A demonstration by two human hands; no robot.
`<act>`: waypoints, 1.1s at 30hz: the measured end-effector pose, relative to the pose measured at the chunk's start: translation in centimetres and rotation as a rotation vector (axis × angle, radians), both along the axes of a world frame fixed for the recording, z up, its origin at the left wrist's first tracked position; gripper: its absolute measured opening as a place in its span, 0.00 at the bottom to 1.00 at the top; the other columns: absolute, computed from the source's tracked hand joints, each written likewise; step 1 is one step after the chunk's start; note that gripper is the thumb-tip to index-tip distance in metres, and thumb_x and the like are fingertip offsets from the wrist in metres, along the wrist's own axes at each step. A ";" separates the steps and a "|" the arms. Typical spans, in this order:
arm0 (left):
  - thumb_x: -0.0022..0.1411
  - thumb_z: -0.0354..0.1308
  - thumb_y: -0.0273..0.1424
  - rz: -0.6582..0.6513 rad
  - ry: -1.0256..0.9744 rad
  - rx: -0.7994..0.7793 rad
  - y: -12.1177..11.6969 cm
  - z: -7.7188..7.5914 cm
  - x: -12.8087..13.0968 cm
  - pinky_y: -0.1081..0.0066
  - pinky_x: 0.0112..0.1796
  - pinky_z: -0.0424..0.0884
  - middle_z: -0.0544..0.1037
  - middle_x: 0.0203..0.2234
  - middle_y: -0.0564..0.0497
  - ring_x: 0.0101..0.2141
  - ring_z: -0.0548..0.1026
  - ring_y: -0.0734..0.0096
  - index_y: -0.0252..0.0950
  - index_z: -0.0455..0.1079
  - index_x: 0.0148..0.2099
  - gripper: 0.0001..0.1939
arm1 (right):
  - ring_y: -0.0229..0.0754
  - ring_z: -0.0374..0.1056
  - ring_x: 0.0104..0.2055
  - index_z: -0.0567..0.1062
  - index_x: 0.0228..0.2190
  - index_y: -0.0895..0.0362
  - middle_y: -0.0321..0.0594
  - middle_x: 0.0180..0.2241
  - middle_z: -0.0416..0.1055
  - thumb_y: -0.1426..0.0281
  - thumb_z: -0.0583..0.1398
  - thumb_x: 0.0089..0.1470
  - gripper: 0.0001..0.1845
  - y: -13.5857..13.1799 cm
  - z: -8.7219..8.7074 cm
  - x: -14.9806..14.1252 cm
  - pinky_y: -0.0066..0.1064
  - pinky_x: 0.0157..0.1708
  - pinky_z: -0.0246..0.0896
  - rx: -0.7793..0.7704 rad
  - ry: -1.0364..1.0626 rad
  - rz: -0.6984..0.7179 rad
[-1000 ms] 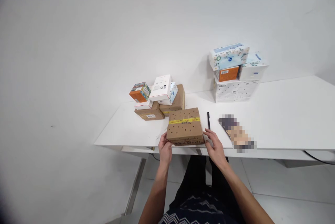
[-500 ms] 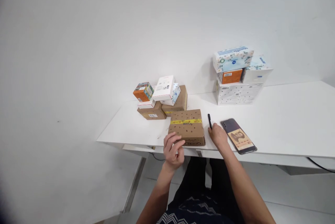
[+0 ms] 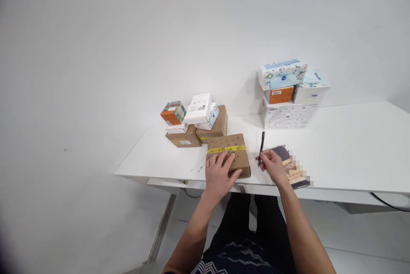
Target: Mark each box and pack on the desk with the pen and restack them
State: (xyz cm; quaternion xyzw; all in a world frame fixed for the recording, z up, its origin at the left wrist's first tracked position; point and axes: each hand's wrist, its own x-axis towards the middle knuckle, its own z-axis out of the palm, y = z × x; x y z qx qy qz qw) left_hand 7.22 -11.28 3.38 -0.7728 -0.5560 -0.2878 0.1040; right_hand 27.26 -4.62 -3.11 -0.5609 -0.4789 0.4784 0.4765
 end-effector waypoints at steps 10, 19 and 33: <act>0.52 0.61 0.46 -0.041 0.000 -0.061 1.0 1.2 1.0 0.55 0.45 0.64 0.73 0.40 0.42 0.44 0.69 0.50 0.37 0.68 0.51 0.27 | 0.31 0.58 0.18 0.67 0.30 0.54 0.27 0.17 0.61 0.58 0.60 0.52 0.13 -0.4 8.8 -4.1 0.24 0.19 0.55 0.321 0.307 -0.197; 0.53 0.61 0.41 -0.109 -0.083 -0.085 1.8 0.0 0.9 0.50 0.52 0.62 0.71 0.50 0.38 0.53 0.66 0.44 0.33 0.66 0.53 0.28 | 0.41 0.66 0.25 0.70 0.33 0.57 0.38 0.23 0.70 0.51 0.49 0.57 0.23 0.3 8.4 -7.7 0.32 0.29 0.60 0.355 -0.278 -0.118; 0.52 0.62 0.42 -0.114 -0.123 -0.079 1.8 0.0 0.8 0.51 0.52 0.62 0.73 0.49 0.39 0.52 0.67 0.45 0.32 0.67 0.52 0.28 | 0.44 0.68 0.24 0.72 0.35 0.59 0.44 0.22 0.72 0.49 0.46 0.57 0.29 1.1 7.5 -7.6 0.31 0.28 0.59 0.353 -0.496 -0.114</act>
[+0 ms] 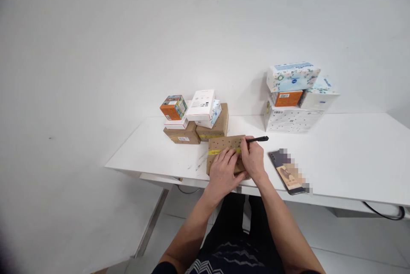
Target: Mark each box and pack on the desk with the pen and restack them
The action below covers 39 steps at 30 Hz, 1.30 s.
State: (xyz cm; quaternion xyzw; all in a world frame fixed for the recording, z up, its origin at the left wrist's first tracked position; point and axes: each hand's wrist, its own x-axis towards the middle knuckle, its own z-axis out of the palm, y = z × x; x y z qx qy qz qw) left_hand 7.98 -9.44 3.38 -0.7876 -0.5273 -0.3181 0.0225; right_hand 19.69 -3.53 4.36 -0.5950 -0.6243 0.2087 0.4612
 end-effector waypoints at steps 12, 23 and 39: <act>0.53 0.61 0.43 0.005 -0.001 0.001 -0.1 0.0 0.0 0.51 0.52 0.63 0.73 0.50 0.38 0.52 0.67 0.45 0.31 0.66 0.52 0.29 | 0.48 0.71 0.28 0.71 0.36 0.60 0.47 0.24 0.73 0.51 0.44 0.58 0.28 0.2 -0.1 -0.1 0.33 0.30 0.59 -0.019 -0.094 -0.005; 0.56 0.57 0.46 0.066 0.088 0.011 -0.3 -0.2 0.0 0.57 0.55 0.63 0.72 0.52 0.44 0.55 0.65 0.54 0.34 0.66 0.53 0.28 | 0.38 0.62 0.19 0.69 0.30 0.56 0.31 0.15 0.63 0.53 0.50 0.57 0.20 -0.6 0.0 0.5 0.28 0.24 0.57 -0.031 0.269 -0.082; 0.58 0.55 0.48 0.079 0.117 0.062 -0.4 -0.5 0.1 0.57 0.55 0.63 0.72 0.52 0.45 0.54 0.66 0.54 0.34 0.66 0.54 0.28 | 0.48 0.72 0.35 0.71 0.45 0.63 0.51 0.32 0.76 0.68 0.54 0.57 0.16 -0.8 -7.9 4.7 0.31 0.31 0.55 -0.498 -0.524 0.070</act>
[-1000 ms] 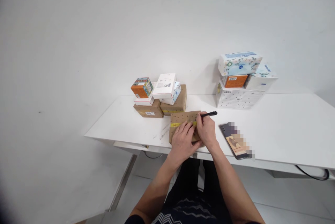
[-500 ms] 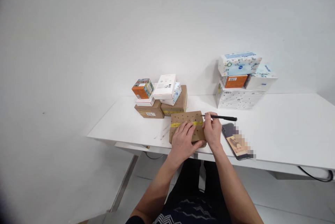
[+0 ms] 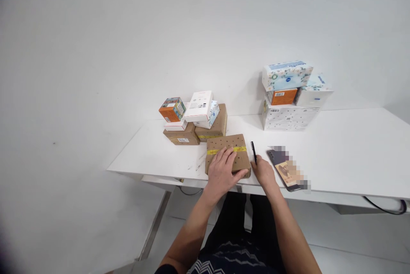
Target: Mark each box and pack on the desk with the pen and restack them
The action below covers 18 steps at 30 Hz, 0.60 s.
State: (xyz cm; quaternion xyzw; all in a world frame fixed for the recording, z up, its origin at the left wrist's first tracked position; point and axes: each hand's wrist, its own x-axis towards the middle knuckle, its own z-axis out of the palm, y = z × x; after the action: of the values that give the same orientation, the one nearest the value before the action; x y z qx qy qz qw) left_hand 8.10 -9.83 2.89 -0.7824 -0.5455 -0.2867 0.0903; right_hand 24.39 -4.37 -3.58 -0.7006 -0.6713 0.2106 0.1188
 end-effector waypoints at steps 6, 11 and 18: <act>0.58 0.53 0.49 0.013 0.017 -0.002 0.1 -0.1 0.0 0.56 0.56 0.62 0.71 0.53 0.45 0.55 0.66 0.54 0.34 0.66 0.55 0.29 | 0.49 0.68 0.40 0.68 0.50 0.64 0.55 0.41 0.71 0.64 0.52 0.59 0.22 -1.1 -0.5 0.7 0.35 0.38 0.57 0.042 -0.046 -0.028; 0.58 0.53 0.49 0.015 0.030 0.017 0.2 -0.2 0.1 0.56 0.55 0.64 0.72 0.53 0.45 0.54 0.67 0.53 0.34 0.66 0.55 0.29 | 0.60 0.57 0.51 0.69 0.50 0.58 0.57 0.51 0.62 0.55 0.52 0.56 0.26 -2.5 -1.0 4.1 0.47 0.44 0.54 0.311 -0.330 -0.236; 0.58 0.54 0.49 0.015 0.038 0.039 0.2 -0.3 0.2 0.56 0.55 0.64 0.72 0.53 0.45 0.54 0.67 0.53 0.35 0.67 0.55 0.29 | 0.61 0.56 0.52 0.67 0.54 0.57 0.54 0.53 0.63 0.53 0.50 0.55 0.30 -2.4 -1.6 7.2 0.52 0.45 0.54 0.121 -0.264 -0.290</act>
State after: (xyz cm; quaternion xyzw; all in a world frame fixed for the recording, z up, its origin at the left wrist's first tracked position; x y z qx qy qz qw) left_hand 8.26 -9.66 2.58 -0.7815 -0.5440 -0.2818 0.1179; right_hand 31.60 -6.76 -5.19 -0.8032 -0.5844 0.0569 0.1010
